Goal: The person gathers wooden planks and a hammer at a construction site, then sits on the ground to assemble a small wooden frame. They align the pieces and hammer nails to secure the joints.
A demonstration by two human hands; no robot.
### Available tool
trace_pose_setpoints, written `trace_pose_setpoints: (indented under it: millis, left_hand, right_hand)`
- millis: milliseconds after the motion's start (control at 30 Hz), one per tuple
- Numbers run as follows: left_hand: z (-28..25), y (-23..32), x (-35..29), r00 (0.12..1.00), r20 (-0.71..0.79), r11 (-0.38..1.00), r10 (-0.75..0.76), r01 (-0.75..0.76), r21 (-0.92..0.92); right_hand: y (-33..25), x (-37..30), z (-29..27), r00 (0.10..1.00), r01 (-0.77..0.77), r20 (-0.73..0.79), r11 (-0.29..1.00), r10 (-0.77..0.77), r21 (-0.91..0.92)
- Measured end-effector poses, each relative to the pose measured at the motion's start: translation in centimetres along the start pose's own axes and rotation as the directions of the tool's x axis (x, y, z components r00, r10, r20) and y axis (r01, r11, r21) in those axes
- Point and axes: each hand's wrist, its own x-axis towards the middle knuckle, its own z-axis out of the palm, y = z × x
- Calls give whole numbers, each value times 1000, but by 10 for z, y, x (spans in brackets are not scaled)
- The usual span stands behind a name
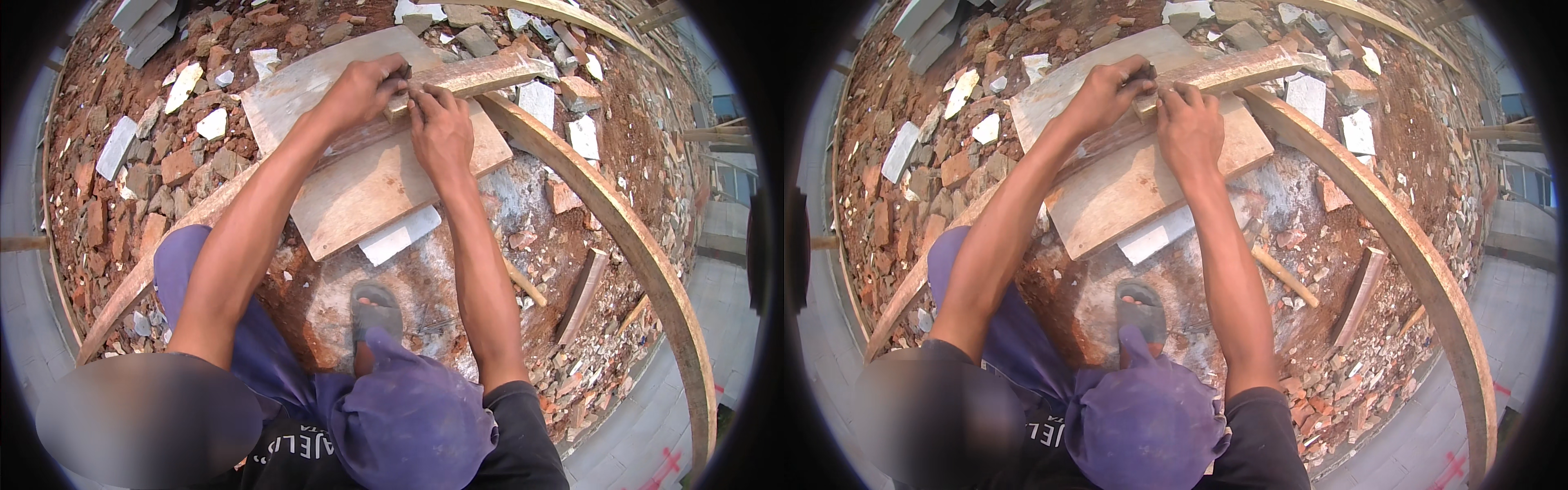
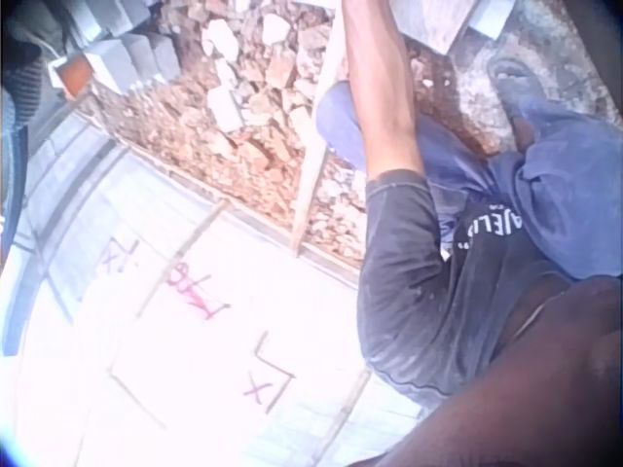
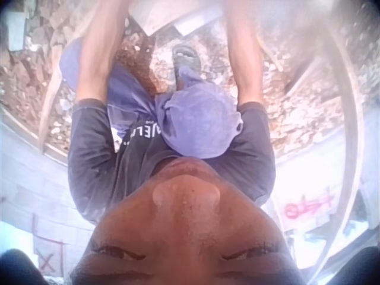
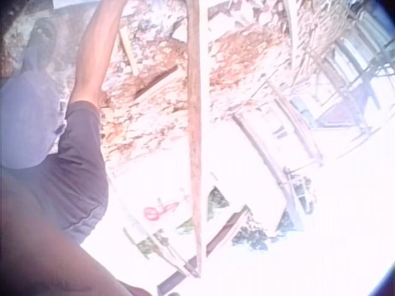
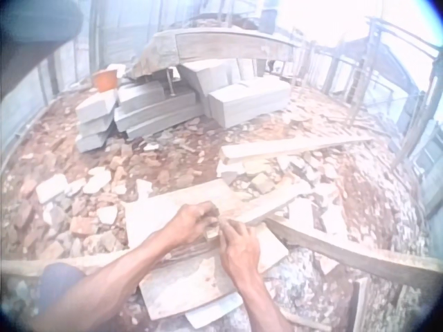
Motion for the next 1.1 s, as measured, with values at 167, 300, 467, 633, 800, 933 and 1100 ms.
trace_pose_setpoints:
  millis: [167,300,467,633,800,933,1100]
  left_hand:
    - [3,2,-5,996,7,993,-92,92,-73]
    - [3,1,-7,990,-5,990,-142,142,-24]
    - [13,7,-2,996,-19,986,-87,83,-142]
    - [5,5,-5,998,-52,995,30,-34,-91]
    - [1,9,-11,994,-30,994,105,-104,41]
    - [7,8,-13,993,-120,994,-4,-10,-113]
    - [4,8,-12,991,-56,991,-124,120,-65]
  right_hand:
    - [-12,-47,-22,995,-71,-52,984,80,161]
    - [17,-154,-46,962,-268,-70,963,266,-24]
    - [107,-269,-98,814,-400,103,679,572,-615]
    - [121,-270,-129,687,-355,313,679,656,-643]
    - [117,-268,-129,642,-351,424,737,639,-578]
    - [91,-279,-142,621,-597,409,741,669,-307]
    - [2,-213,-161,562,-826,499,474,660,305]
